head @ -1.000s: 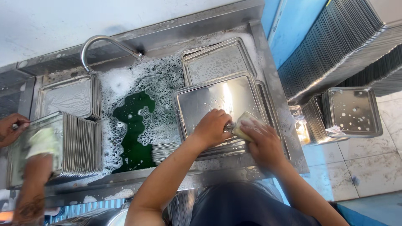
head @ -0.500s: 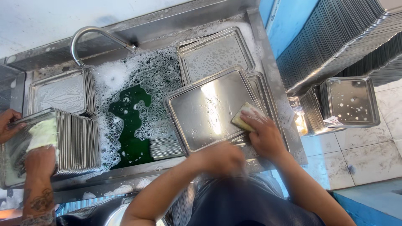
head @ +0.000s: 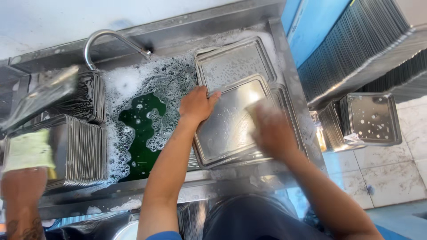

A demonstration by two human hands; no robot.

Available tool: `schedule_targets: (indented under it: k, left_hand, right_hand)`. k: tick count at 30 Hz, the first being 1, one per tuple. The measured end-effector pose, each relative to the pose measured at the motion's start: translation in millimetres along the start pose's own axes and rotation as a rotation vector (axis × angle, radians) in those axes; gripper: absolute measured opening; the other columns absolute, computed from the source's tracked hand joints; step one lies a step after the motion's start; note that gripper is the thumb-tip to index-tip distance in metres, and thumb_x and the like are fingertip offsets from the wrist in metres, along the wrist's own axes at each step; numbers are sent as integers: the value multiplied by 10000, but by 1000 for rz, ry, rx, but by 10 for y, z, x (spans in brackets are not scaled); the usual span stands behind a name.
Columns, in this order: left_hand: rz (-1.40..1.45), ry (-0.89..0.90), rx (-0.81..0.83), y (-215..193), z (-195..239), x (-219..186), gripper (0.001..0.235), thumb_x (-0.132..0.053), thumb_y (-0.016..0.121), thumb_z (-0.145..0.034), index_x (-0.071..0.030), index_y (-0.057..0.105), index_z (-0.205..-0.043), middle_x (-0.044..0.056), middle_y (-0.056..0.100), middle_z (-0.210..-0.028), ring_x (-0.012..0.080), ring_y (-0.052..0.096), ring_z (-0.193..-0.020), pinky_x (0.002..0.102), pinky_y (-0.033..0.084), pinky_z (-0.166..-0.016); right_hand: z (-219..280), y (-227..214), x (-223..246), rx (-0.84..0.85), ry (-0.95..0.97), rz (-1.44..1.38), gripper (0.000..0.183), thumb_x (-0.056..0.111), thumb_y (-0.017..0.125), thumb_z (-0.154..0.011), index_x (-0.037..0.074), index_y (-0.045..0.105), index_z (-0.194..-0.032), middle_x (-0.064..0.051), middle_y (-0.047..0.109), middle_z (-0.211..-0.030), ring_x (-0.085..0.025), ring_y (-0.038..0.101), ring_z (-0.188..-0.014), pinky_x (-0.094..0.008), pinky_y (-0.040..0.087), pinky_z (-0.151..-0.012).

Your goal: The person scrubs multiple stainless steel food trays with a sponge in a soapy sink, rinses them under running water, and stacks the cleaned trays on the sink's edge. The person repeats this process for several trays throughout the clip.

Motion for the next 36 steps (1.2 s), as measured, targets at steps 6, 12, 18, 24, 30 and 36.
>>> schedule_targets:
  k: [6, 12, 18, 24, 30, 36]
  left_hand:
    - [291, -195, 181, 256, -311, 296, 737, -687, 342, -1002, -88, 771, -992, 179, 738, -1078, 410, 654, -1067, 522, 469, -931]
    - [293, -86, 298, -17, -312, 399, 731, -737, 682, -755, -33, 711, -950, 167, 740, -891, 306, 718, -829, 425, 544, -757]
    - [398, 44, -41, -1221, -278, 214, 540, -489, 856, -812, -59, 550, -926, 97, 642, -772, 230, 626, -685, 394, 498, -623]
    - [161, 318, -348, -912, -574, -284, 285, -222, 745, -949, -94, 554, -1116, 121, 722, -989, 360, 696, -902, 521, 512, -715]
    - [-59, 446, -8, 54, -483, -288, 300, -333, 699, -869, -131, 681, -1090, 114, 629, -1134, 345, 643, -1082, 488, 512, -907]
    - [-39, 399, 323, 228, -342, -241, 291, -326, 539, -1025, -107, 730, -1026, 121, 643, -1135, 346, 654, -1073, 492, 528, -909]
  right_hand:
    - [-811, 79, 707, 282, -113, -85, 740, 514, 540, -937, 62, 376, -1499, -185, 365, -1593, -369, 292, -1509, -539, 156, -1237]
    - [31, 333, 1050, 284, -103, -709, 630, 23, 599, -756, 143, 615, -1374, -129, 627, -1394, -312, 625, -1264, -430, 511, -1069]
    - [300, -38, -594, -9, 257, -1005, 663, -13, 586, -802, 63, 482, -1453, -224, 542, -1419, -432, 619, -1230, -502, 558, -948]
    - [-45, 292, 70, -88, 14, -21, 703, 264, 552, -870, -81, 434, -1471, -326, 421, -1502, -484, 432, -1339, -621, 390, -990]
    - [334, 318, 397, -43, -120, -20, 608, 163, 525, -924, 66, 464, -1521, -160, 476, -1485, -386, 442, -1359, -675, 291, -1110]
    - [-419, 94, 87, 218, 128, -30, 768, 396, 570, -914, 150, 308, -1593, -245, 374, -1572, -388, 304, -1492, -612, 299, -1125]
Point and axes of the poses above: each hand's wrist, its own z-axis away from the middle knuckle, its own y-axis out of the palm, x = y × z, the point moved 2 cm from there along -z, towards the middle knuckle
